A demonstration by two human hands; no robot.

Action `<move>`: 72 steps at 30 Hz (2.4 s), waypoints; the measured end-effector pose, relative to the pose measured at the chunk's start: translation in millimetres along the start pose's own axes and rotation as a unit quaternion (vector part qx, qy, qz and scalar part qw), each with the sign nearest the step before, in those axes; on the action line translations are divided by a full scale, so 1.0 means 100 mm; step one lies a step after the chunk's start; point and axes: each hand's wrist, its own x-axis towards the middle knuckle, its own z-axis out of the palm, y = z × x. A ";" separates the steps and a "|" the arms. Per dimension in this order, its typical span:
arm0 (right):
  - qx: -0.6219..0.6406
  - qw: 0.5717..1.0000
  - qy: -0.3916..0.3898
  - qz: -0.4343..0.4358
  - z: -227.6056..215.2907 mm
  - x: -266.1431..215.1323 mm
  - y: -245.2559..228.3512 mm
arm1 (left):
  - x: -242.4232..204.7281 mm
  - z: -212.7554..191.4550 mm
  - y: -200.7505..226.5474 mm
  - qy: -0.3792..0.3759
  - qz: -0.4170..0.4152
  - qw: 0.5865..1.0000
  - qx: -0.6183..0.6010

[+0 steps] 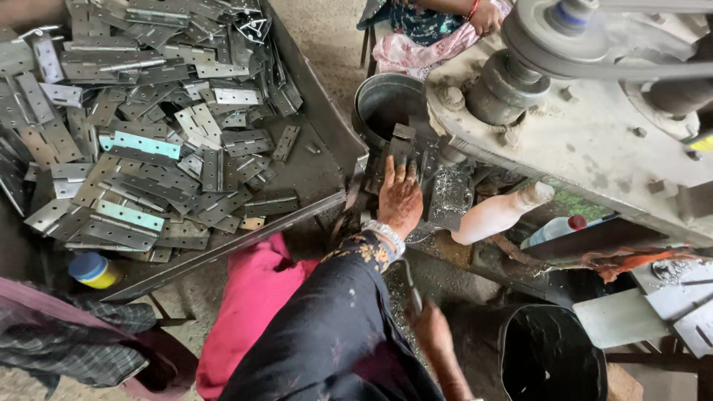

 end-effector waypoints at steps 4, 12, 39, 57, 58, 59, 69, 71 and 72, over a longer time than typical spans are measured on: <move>0.011 0.999 -0.038 0.013 0.02 -0.01 -0.05 | -0.08 -0.01 -0.04 -0.005 0.002 1.000 0.007; 0.007 0.999 -0.025 0.019 -0.18 0.05 -0.04 | 0.20 0.01 0.04 -0.061 -0.031 0.998 0.002; 0.000 0.987 0.148 -0.059 -1.38 0.17 -0.88 | -0.02 0.72 -2.05 0.061 -0.247 0.963 -0.089; 0.001 0.976 0.138 -0.168 -1.16 -0.09 -0.83 | -1.04 -0.36 -0.77 0.158 -0.226 0.841 -0.465; 0.000 0.978 0.129 -0.166 -1.16 -0.12 -0.85 | -1.13 -0.42 -0.47 0.175 -0.162 0.841 -0.485; 0.007 0.975 0.133 -0.176 -1.15 -0.16 -0.88 | -1.16 -0.46 -0.16 0.177 -0.121 0.801 -0.559; 0.374 0.897 0.049 -0.228 -1.11 0.06 -0.49 | -1.08 -0.20 0.17 -0.016 -0.072 0.729 -0.680; 0.378 0.892 0.061 -0.238 -1.05 0.09 -0.37 | -1.10 -0.03 0.06 0.073 -0.054 0.749 -0.656; 0.413 0.877 0.074 -0.235 -1.00 0.13 -0.37 | -1.09 0.03 0.06 0.134 -0.040 0.775 -0.616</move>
